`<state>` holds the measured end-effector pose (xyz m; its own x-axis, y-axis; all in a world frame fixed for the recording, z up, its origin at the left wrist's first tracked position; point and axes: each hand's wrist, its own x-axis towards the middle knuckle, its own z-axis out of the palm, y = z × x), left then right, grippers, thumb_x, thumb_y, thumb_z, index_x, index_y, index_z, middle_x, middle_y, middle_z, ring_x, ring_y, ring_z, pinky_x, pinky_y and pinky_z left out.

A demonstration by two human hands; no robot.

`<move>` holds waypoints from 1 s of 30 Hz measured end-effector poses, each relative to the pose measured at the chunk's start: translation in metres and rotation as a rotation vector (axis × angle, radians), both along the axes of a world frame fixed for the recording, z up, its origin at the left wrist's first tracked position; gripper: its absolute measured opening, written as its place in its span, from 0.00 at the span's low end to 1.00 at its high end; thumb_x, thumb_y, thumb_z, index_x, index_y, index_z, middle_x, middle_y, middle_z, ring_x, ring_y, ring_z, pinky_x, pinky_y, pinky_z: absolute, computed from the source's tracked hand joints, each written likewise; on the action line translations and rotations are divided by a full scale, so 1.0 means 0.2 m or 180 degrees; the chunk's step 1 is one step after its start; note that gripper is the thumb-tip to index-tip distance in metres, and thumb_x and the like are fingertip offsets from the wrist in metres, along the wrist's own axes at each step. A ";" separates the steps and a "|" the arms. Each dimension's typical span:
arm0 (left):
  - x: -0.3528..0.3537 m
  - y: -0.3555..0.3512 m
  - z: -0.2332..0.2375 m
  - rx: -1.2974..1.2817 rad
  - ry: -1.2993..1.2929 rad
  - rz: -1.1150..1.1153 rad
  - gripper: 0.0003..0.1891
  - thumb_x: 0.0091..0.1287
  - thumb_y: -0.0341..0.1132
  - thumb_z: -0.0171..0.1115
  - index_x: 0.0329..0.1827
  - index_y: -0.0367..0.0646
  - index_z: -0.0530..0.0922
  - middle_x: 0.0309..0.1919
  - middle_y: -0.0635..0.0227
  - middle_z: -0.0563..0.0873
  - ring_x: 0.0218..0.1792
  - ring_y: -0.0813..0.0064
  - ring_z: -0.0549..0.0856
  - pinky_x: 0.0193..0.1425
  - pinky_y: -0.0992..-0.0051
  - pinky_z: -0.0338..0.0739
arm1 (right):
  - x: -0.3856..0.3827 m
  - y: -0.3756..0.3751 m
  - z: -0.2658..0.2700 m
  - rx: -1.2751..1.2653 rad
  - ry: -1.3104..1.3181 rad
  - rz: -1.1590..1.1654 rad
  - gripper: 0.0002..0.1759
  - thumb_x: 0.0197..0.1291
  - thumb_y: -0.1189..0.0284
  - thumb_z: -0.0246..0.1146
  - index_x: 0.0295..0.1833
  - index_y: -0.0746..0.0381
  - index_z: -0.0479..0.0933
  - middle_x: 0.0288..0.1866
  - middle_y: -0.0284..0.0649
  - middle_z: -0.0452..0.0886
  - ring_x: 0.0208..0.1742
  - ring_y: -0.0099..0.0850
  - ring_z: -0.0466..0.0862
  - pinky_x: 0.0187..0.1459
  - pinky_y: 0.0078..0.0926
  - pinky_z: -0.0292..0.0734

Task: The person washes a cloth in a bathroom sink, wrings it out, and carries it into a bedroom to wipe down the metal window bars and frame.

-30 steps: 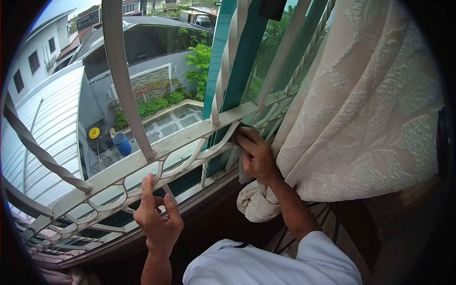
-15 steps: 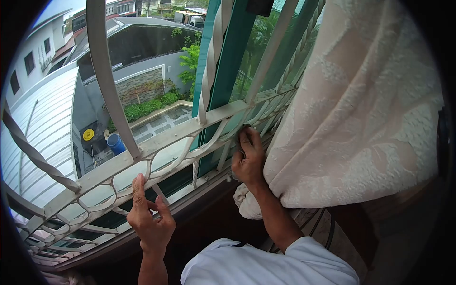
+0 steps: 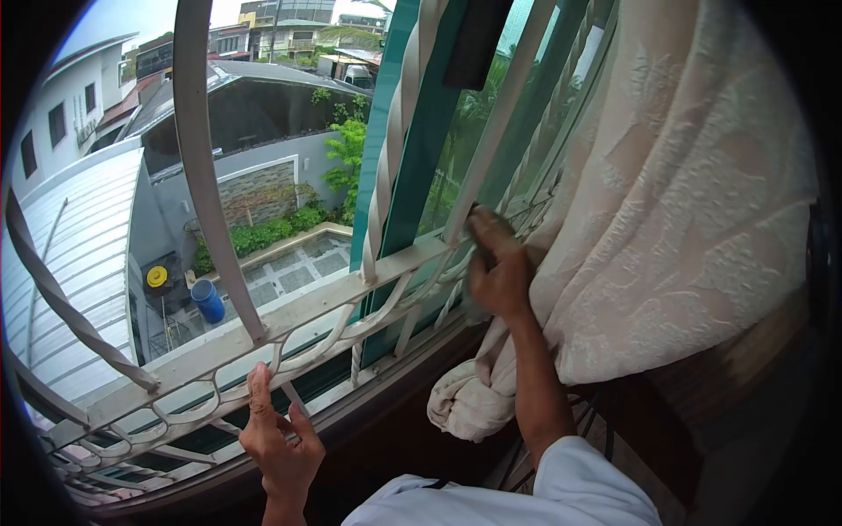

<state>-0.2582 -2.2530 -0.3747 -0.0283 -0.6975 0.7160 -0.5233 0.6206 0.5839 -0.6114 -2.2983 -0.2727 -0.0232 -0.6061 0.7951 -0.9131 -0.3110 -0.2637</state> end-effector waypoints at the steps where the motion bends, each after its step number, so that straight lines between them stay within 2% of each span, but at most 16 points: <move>1: -0.02 -0.01 -0.01 -0.0170 0.0034 0.0128 0.39 0.52 0.16 0.62 0.74 0.31 0.69 0.63 0.46 0.83 0.15 0.76 0.75 0.23 0.78 0.71 | 0.02 0.01 0.02 -0.0019 0.0035 -0.0007 0.28 0.50 0.87 0.55 0.60 0.75 0.79 0.66 0.63 0.78 0.72 0.52 0.76 0.72 0.37 0.71; 3: -0.03 -0.01 -0.01 -0.0139 0.0006 0.0129 0.39 0.52 0.16 0.62 0.74 0.31 0.69 0.64 0.45 0.83 0.15 0.76 0.75 0.24 0.78 0.72 | 0.05 0.05 0.01 0.0124 0.0084 0.0347 0.28 0.49 0.87 0.55 0.60 0.76 0.79 0.65 0.62 0.79 0.71 0.50 0.78 0.72 0.36 0.70; 4: -0.02 -0.02 -0.04 -0.0101 -0.0023 0.0177 0.39 0.53 0.16 0.62 0.74 0.31 0.69 0.64 0.44 0.82 0.14 0.76 0.75 0.25 0.78 0.73 | -0.04 0.05 0.02 0.0253 0.0224 0.0211 0.29 0.49 0.86 0.56 0.60 0.73 0.81 0.64 0.59 0.81 0.69 0.47 0.80 0.72 0.36 0.72; 5: -0.01 -0.02 -0.04 -0.0127 -0.0029 0.0176 0.39 0.53 0.16 0.62 0.74 0.31 0.69 0.64 0.44 0.82 0.14 0.76 0.75 0.25 0.78 0.73 | -0.11 0.01 0.02 0.0192 0.0376 -0.0462 0.29 0.48 0.86 0.56 0.60 0.72 0.81 0.65 0.59 0.80 0.69 0.47 0.80 0.71 0.36 0.74; 7: 0.00 0.00 -0.04 0.0117 0.0013 -0.0008 0.34 0.57 0.18 0.61 0.72 0.27 0.69 0.64 0.35 0.80 0.27 0.61 0.89 0.22 0.76 0.77 | -0.18 -0.03 -0.01 0.0179 0.0167 -0.0157 0.30 0.47 0.85 0.57 0.60 0.72 0.81 0.66 0.58 0.80 0.69 0.45 0.80 0.70 0.35 0.75; 8: -0.02 -0.01 -0.06 0.0090 0.0060 0.0014 0.34 0.57 0.18 0.61 0.72 0.27 0.69 0.64 0.35 0.80 0.27 0.61 0.89 0.22 0.76 0.77 | -0.13 -0.04 0.00 0.0149 0.0213 -0.0136 0.30 0.47 0.85 0.57 0.60 0.72 0.81 0.66 0.58 0.80 0.69 0.45 0.80 0.70 0.35 0.75; 10: -0.02 -0.01 -0.07 -0.0039 0.0041 0.0081 0.34 0.57 0.18 0.61 0.72 0.27 0.69 0.63 0.37 0.81 0.25 0.64 0.88 0.22 0.77 0.76 | 0.02 0.02 -0.05 0.0033 -0.0252 0.0681 0.30 0.47 0.84 0.58 0.60 0.72 0.81 0.66 0.58 0.79 0.69 0.45 0.80 0.70 0.34 0.75; 11: -0.03 -0.02 -0.06 -0.0070 0.0029 0.0075 0.34 0.57 0.18 0.61 0.72 0.27 0.69 0.63 0.37 0.81 0.25 0.64 0.88 0.22 0.77 0.76 | 0.01 0.03 -0.02 0.0001 -0.0261 0.0677 0.30 0.47 0.84 0.58 0.60 0.72 0.81 0.66 0.58 0.79 0.69 0.45 0.80 0.70 0.34 0.75; 13: -0.01 0.00 -0.03 0.0078 -0.0087 0.0150 0.34 0.57 0.18 0.61 0.72 0.28 0.69 0.63 0.39 0.81 0.23 0.66 0.86 0.21 0.78 0.75 | -0.03 0.08 0.02 0.0436 0.0266 -0.0043 0.30 0.47 0.84 0.59 0.61 0.72 0.80 0.65 0.61 0.79 0.69 0.47 0.79 0.70 0.34 0.74; 14: -0.01 -0.01 -0.03 0.0073 -0.0088 0.0163 0.34 0.57 0.18 0.61 0.72 0.28 0.69 0.63 0.39 0.81 0.23 0.66 0.86 0.21 0.78 0.75 | -0.10 0.04 0.02 0.0162 0.0448 -0.0411 0.30 0.46 0.84 0.59 0.61 0.72 0.80 0.64 0.60 0.80 0.67 0.49 0.81 0.70 0.35 0.75; 17: -0.01 -0.01 -0.03 0.0106 0.0142 0.0084 0.34 0.57 0.18 0.61 0.71 0.29 0.70 0.63 0.40 0.82 0.20 0.68 0.84 0.21 0.78 0.74 | -0.09 -0.03 -0.01 -0.0032 0.0449 -0.0492 0.30 0.47 0.83 0.59 0.60 0.72 0.81 0.65 0.59 0.80 0.66 0.48 0.82 0.69 0.36 0.75; 18: -0.01 0.00 -0.02 0.0019 0.0103 0.0091 0.33 0.57 0.19 0.61 0.71 0.29 0.70 0.62 0.40 0.82 0.19 0.70 0.83 0.20 0.78 0.73 | -0.07 0.00 -0.03 -0.0134 0.0429 -0.0165 0.29 0.47 0.83 0.58 0.60 0.72 0.81 0.65 0.59 0.80 0.66 0.48 0.82 0.70 0.37 0.75; 19: -0.02 0.00 0.00 -0.0082 0.0054 0.0078 0.33 0.57 0.19 0.61 0.71 0.29 0.71 0.62 0.40 0.82 0.17 0.71 0.82 0.20 0.78 0.72 | -0.03 0.06 -0.02 -0.0120 0.0421 -0.0209 0.29 0.47 0.83 0.58 0.60 0.72 0.81 0.65 0.59 0.80 0.66 0.48 0.82 0.70 0.37 0.75; 21: -0.05 -0.01 0.00 -0.0042 0.0077 0.0157 0.33 0.57 0.19 0.62 0.70 0.29 0.71 0.62 0.41 0.83 0.17 0.72 0.81 0.20 0.79 0.71 | 0.01 0.10 0.00 0.0195 0.0251 0.0095 0.30 0.47 0.83 0.57 0.61 0.73 0.80 0.64 0.61 0.80 0.68 0.48 0.80 0.70 0.38 0.75; 25: -0.01 0.00 -0.02 0.0040 0.0139 0.0158 0.33 0.57 0.19 0.62 0.70 0.30 0.71 0.62 0.42 0.83 0.14 0.75 0.79 0.19 0.80 0.68 | -0.18 -0.01 0.00 0.0071 0.0338 -0.0235 0.30 0.49 0.84 0.57 0.62 0.69 0.81 0.65 0.58 0.80 0.68 0.48 0.80 0.68 0.35 0.76; 30: -0.06 0.02 0.05 0.0156 0.0196 0.0282 0.34 0.55 0.16 0.60 0.70 0.32 0.72 0.60 0.47 0.86 0.15 0.83 0.78 0.24 0.82 0.71 | 0.04 0.12 -0.05 -0.0069 -0.0263 0.0582 0.29 0.49 0.87 0.57 0.60 0.71 0.81 0.65 0.57 0.81 0.66 0.47 0.83 0.65 0.33 0.78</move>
<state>-0.2707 -2.2498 -0.3644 0.0779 -0.7295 0.6795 -0.5371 0.5436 0.6451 -0.6028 -2.2749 -0.2829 0.0200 -0.5889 0.8080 -0.8164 -0.4761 -0.3268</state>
